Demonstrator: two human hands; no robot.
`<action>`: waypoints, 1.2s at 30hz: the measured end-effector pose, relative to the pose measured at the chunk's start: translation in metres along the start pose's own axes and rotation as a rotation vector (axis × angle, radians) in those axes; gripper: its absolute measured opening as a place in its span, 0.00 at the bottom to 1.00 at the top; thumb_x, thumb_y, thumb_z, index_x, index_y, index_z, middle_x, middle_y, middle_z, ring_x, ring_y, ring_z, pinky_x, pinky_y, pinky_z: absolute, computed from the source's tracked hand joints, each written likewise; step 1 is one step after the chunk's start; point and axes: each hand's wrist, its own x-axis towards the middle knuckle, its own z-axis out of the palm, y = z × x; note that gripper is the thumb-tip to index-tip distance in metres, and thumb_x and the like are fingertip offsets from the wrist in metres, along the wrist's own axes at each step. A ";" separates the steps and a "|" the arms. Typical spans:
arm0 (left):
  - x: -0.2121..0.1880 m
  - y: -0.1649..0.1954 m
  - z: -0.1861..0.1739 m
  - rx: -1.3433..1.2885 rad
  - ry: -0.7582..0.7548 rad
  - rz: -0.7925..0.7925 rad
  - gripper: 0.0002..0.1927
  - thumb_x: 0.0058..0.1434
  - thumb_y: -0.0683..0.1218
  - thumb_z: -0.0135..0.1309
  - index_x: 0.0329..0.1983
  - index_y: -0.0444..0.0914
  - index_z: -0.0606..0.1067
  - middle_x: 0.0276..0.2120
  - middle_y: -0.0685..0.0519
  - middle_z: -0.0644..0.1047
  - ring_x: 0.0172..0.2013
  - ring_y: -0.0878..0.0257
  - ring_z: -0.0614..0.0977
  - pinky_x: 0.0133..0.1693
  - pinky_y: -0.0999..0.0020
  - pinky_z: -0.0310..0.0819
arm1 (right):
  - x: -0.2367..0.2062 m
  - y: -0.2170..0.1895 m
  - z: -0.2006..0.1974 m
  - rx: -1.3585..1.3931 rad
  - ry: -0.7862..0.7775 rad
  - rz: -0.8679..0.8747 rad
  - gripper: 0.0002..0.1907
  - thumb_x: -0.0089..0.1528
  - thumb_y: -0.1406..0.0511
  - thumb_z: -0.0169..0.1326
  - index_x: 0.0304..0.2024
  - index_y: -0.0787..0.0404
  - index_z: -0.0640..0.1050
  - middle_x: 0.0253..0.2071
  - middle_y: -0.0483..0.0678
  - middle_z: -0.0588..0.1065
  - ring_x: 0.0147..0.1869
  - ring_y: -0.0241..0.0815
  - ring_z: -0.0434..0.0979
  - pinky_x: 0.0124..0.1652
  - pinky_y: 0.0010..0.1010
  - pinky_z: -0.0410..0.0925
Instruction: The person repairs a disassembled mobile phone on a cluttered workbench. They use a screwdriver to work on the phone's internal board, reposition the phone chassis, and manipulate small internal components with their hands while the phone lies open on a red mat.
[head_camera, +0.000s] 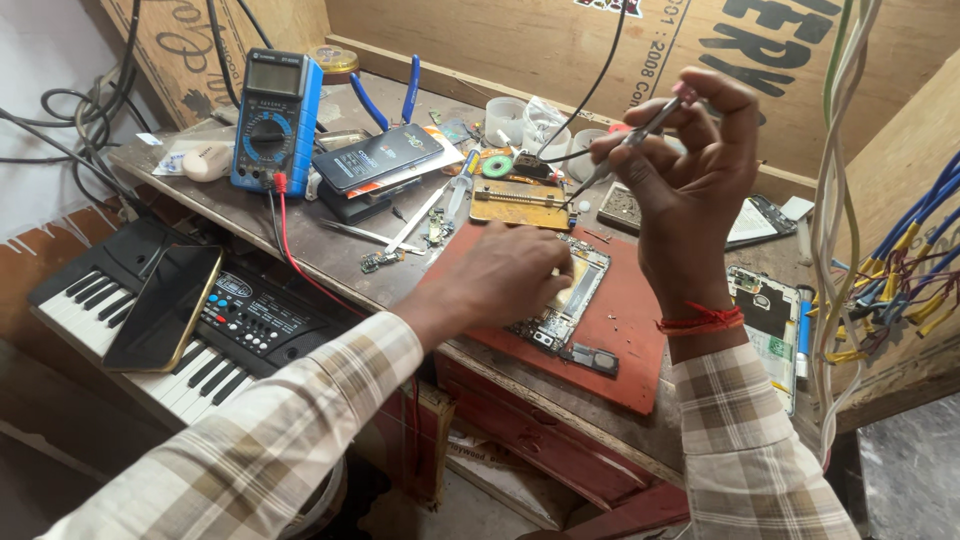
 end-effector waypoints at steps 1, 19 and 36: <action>0.003 0.006 0.003 0.003 -0.016 0.009 0.10 0.65 0.53 0.52 0.40 0.44 0.79 0.40 0.55 0.80 0.48 0.58 0.79 0.50 0.53 0.64 | 0.000 0.001 -0.002 -0.002 0.020 -0.017 0.28 0.72 0.84 0.58 0.66 0.63 0.61 0.51 0.55 0.72 0.52 0.49 0.85 0.54 0.36 0.82; 0.011 0.032 0.022 -0.010 0.023 0.168 0.05 0.60 0.49 0.55 0.35 0.48 0.81 0.37 0.60 0.80 0.47 0.62 0.79 0.48 0.56 0.62 | 0.000 0.007 -0.010 -0.009 0.072 -0.039 0.30 0.71 0.87 0.56 0.66 0.63 0.60 0.53 0.55 0.73 0.52 0.49 0.85 0.56 0.36 0.83; -0.039 -0.036 -0.002 -0.438 0.128 -0.053 0.08 0.60 0.41 0.45 0.36 0.35 0.75 0.32 0.50 0.78 0.36 0.59 0.81 0.42 0.61 0.77 | 0.004 -0.012 0.011 0.060 -0.418 0.430 0.28 0.61 0.81 0.59 0.61 0.65 0.68 0.47 0.53 0.76 0.46 0.42 0.84 0.46 0.29 0.81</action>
